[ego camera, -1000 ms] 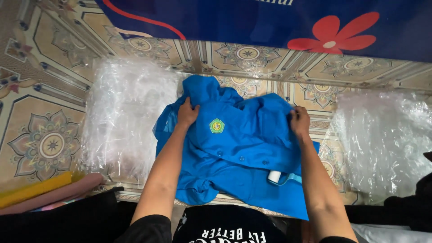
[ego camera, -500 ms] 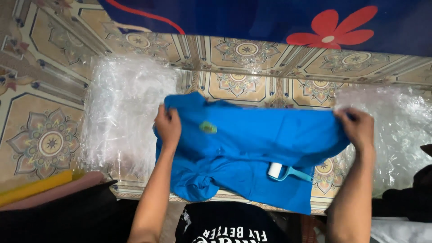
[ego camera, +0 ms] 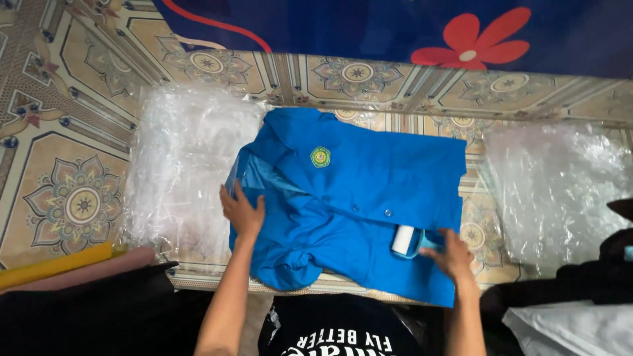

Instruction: Using a lint roller to remove debris from a blue garment and then smoothing and folding it on a flat surface.

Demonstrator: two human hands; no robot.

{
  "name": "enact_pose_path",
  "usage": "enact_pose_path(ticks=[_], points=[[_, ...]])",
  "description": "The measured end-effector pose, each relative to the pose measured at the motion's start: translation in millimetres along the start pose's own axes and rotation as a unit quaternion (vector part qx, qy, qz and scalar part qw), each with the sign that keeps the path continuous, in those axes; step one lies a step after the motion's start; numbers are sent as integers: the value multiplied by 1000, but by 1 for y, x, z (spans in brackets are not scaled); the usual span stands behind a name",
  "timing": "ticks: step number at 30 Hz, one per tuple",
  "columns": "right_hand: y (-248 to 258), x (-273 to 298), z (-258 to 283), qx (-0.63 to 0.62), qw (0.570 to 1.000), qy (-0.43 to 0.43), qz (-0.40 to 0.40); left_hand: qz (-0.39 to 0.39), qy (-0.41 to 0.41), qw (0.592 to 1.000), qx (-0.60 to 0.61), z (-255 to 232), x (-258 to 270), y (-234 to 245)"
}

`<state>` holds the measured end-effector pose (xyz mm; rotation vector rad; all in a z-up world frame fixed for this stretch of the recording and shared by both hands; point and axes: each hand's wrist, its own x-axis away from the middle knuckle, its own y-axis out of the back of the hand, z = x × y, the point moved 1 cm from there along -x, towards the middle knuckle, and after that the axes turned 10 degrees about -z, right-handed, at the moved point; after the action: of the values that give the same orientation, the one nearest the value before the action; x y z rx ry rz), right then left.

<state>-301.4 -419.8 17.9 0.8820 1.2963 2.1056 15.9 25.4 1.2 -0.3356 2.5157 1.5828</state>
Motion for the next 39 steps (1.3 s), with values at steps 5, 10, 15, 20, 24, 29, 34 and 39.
enact_pose_path(ticks=[5,10,15,20,24,29,34,39], points=[[-33,32,-36,-12,995,84,-59,-40,10,999,6,34,-5,-17],[38,38,40,-154,965,205,-54,-97,-34,994,-44,57,-32,-47],[21,1,97,-156,941,259,-154,-26,-133,989,-50,25,-31,-16],[-73,-42,77,-57,952,211,-213,6,-103,992,-67,42,-22,-22],[-67,-22,76,-51,945,185,-263,-42,-84,992,-87,37,-22,2],[-75,-24,58,-77,958,146,-236,-17,-104,993,-62,42,-26,-15],[-64,-19,60,-91,965,143,-201,-21,-237,970,-50,41,-29,-29],[-70,-13,62,-72,959,155,-225,58,-296,944,-132,61,-29,-52]])
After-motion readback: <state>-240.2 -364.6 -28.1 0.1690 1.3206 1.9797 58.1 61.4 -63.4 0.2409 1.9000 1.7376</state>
